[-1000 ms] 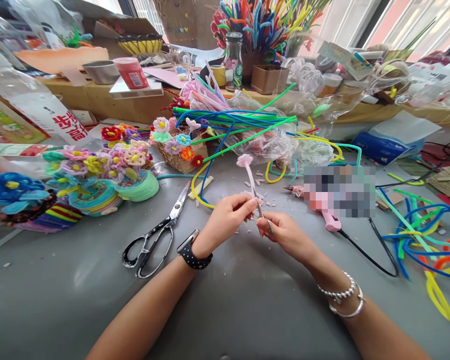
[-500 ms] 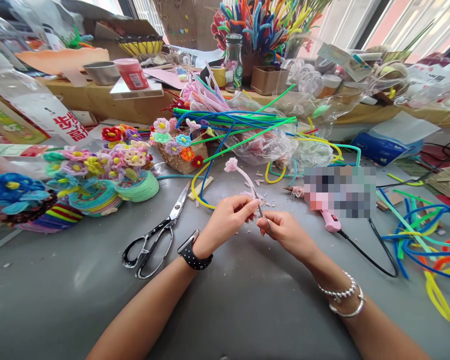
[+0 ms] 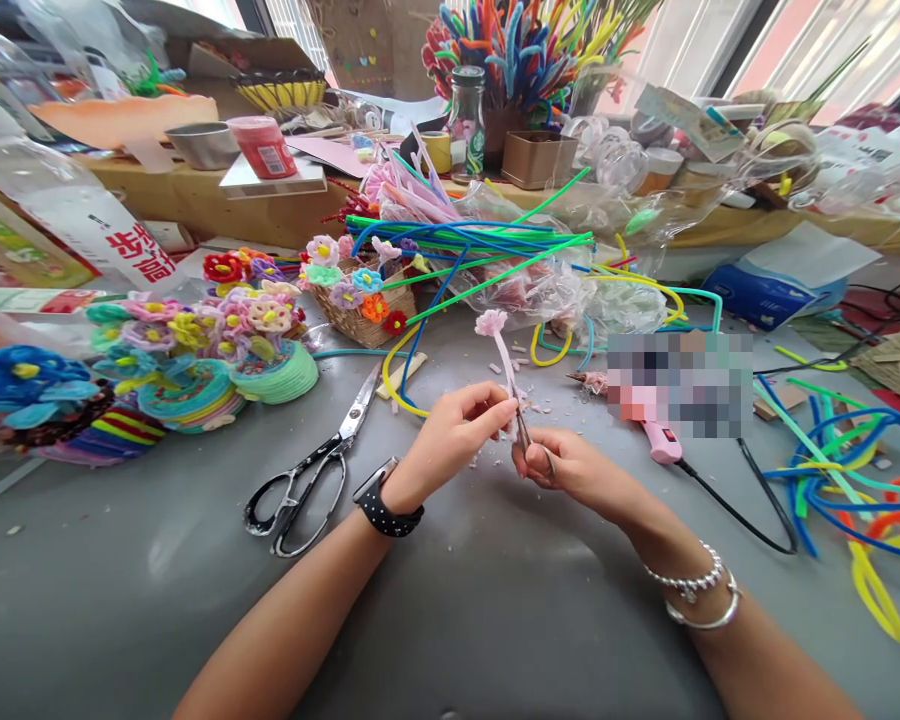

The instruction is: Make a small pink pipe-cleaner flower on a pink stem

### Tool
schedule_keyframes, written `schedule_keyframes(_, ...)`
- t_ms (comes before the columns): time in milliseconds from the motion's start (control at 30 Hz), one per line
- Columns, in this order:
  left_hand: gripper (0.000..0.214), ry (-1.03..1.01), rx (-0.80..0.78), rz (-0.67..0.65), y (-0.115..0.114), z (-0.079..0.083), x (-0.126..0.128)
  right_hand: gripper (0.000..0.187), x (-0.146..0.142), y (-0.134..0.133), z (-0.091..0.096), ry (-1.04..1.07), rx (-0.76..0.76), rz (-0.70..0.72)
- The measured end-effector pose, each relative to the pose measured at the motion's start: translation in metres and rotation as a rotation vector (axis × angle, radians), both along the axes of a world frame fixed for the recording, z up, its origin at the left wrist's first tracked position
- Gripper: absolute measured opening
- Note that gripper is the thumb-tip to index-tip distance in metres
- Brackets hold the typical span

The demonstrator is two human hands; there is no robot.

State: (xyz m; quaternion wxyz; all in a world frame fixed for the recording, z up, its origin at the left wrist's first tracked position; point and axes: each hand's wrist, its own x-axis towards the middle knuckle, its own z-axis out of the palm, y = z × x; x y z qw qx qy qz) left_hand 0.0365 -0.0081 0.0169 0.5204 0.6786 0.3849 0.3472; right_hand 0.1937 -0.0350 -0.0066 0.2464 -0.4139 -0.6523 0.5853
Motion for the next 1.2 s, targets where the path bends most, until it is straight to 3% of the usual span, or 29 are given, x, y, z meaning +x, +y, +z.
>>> schedule_keyframes(133,0.022,0.046,0.045,-0.071,-0.0011,-0.0009,0.0006,0.062,0.0046,0.0013,-0.0002,0.08,-0.057,0.03)
schedule_keyframes(267,0.022,0.062,0.067,-0.053,-0.0014,-0.0025,0.0004,0.064,0.0088,0.0012,0.0036,0.062,-0.104,0.093)
schedule_keyframes(467,0.022,0.096,0.098,-0.035,-0.001,-0.0029,-0.0002,0.063,0.0111,0.0014,0.0045,0.004,-0.05,0.188)
schedule_keyframes(733,0.023,0.144,0.157,-0.071,-0.002,0.0,0.001,0.058,0.0095,0.0004,0.004,0.001,-0.025,0.126)
schedule_keyframes(1033,0.024,0.146,0.179,0.001,-0.0006,-0.0003,-0.0016,0.054,0.0046,0.0008,0.0024,-0.013,-0.065,-0.081)
schedule_keyframes(1200,0.023,0.156,0.163,-0.025,-0.0016,-0.0003,0.0002,0.055,0.0054,0.0003,-0.0002,0.13,-0.15,0.017)
